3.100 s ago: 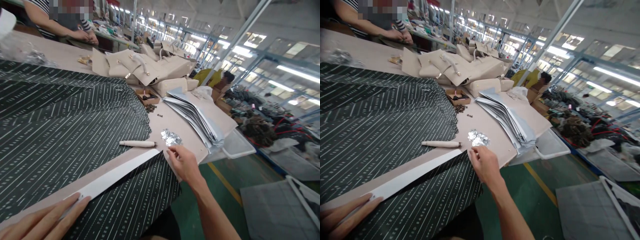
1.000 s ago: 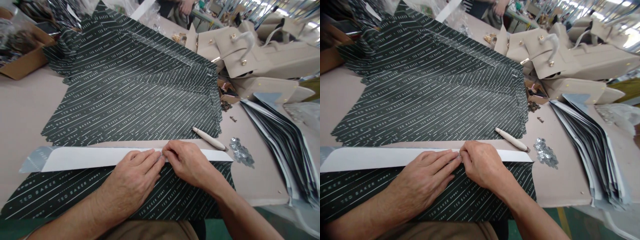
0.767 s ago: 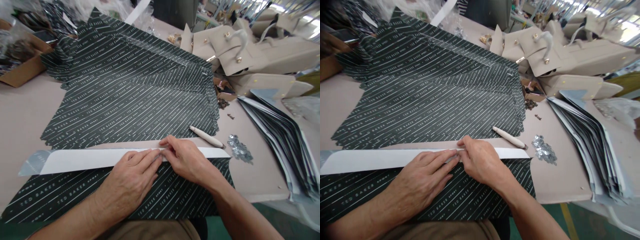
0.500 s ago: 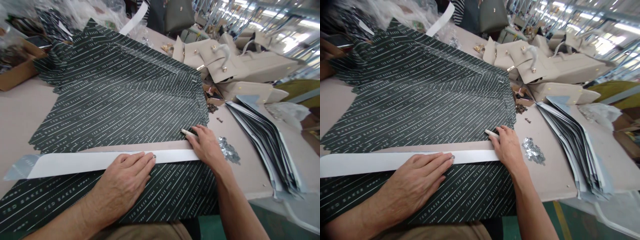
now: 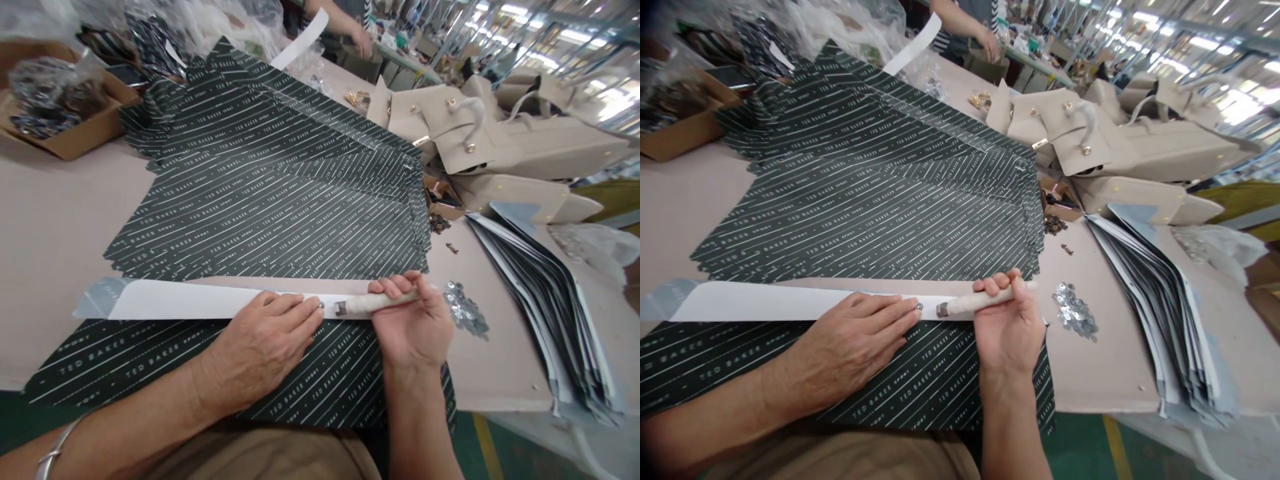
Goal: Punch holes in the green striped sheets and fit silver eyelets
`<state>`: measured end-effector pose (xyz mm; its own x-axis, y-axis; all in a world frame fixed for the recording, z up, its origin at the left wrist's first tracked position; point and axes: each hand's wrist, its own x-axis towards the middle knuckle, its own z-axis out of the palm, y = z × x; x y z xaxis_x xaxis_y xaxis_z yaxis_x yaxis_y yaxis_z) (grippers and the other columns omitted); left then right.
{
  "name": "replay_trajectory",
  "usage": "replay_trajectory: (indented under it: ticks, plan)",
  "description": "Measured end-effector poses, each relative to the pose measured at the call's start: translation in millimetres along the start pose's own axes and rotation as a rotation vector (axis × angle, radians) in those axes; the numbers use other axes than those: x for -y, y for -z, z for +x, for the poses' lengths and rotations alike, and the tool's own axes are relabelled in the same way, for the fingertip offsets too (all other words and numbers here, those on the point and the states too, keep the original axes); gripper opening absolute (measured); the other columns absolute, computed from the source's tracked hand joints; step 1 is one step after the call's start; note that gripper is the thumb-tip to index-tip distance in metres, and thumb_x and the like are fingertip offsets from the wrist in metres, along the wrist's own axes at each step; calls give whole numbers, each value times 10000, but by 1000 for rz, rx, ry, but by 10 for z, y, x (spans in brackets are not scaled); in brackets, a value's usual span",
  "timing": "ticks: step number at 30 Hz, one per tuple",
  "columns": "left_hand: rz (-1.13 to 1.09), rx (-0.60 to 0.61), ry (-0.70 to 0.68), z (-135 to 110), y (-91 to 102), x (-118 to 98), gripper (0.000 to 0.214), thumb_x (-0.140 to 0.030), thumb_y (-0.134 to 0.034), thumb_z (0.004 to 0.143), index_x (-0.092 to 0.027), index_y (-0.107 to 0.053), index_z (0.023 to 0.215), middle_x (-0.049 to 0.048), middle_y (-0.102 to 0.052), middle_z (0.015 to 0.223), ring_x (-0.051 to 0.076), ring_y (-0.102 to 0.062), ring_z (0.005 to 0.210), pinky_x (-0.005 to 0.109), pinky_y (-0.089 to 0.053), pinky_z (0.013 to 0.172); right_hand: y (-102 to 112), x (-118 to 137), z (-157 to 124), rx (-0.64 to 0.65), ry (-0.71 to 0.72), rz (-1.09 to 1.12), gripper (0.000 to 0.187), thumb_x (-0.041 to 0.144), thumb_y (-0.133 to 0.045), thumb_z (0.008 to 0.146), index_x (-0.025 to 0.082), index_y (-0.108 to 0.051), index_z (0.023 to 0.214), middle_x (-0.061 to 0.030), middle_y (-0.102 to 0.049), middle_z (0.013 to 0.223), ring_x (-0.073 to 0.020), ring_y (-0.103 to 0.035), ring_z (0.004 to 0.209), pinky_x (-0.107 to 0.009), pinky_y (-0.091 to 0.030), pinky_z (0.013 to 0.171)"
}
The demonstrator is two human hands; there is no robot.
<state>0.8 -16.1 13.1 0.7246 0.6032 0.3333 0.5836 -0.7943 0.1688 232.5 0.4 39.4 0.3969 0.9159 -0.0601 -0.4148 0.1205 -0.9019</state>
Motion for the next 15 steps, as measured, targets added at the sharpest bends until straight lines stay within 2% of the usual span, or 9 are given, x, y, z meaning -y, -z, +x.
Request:
replay_trajectory:
  ticks: [3, 5, 9, 15]
  plan:
    - [-31, 20, 4, -12, -13, 16, 277, -207, -477, 1021, -172, -594, 1270, 45, -631, 1307, 222, -597, 1116, 397, -475, 868, -115, -188, -36, -35, -98, 183, 217, 346, -641, 888, 223, -559, 730, 109, -297, 535, -87, -343, 439, -275, -442, 577]
    - [-43, 14, 8, -18, -16, 18, 278, -206, -446, 1031, -167, -599, 1260, 35, -634, 1303, 219, -596, 1115, 399, -480, 866, -173, -257, -29, -108, -123, 270, 291, 379, -658, 906, 209, -556, 693, 129, -248, 489, -70, -263, 397, -236, -380, 521]
    - [-57, -5, 18, -24, -20, 16, 294, -206, -412, 1041, -155, -594, 1266, 32, -636, 1305, 218, -589, 1134, 401, -484, 860, -241, -282, -14, -242, -170, 361, 333, 370, -640, 943, 189, -561, 675, 139, -260, 445, -56, -229, 360, -205, -340, 472]
    - [-80, -26, 27, -29, -60, 18, 291, -195, -414, 1042, -140, -599, 1260, 34, -640, 1303, 214, -571, 1149, 398, -469, 851, -245, -302, -22, -242, -133, 341, 298, 342, -683, 916, 187, -577, 686, 146, -240, 457, -50, -215, 357, -188, -366, 464]
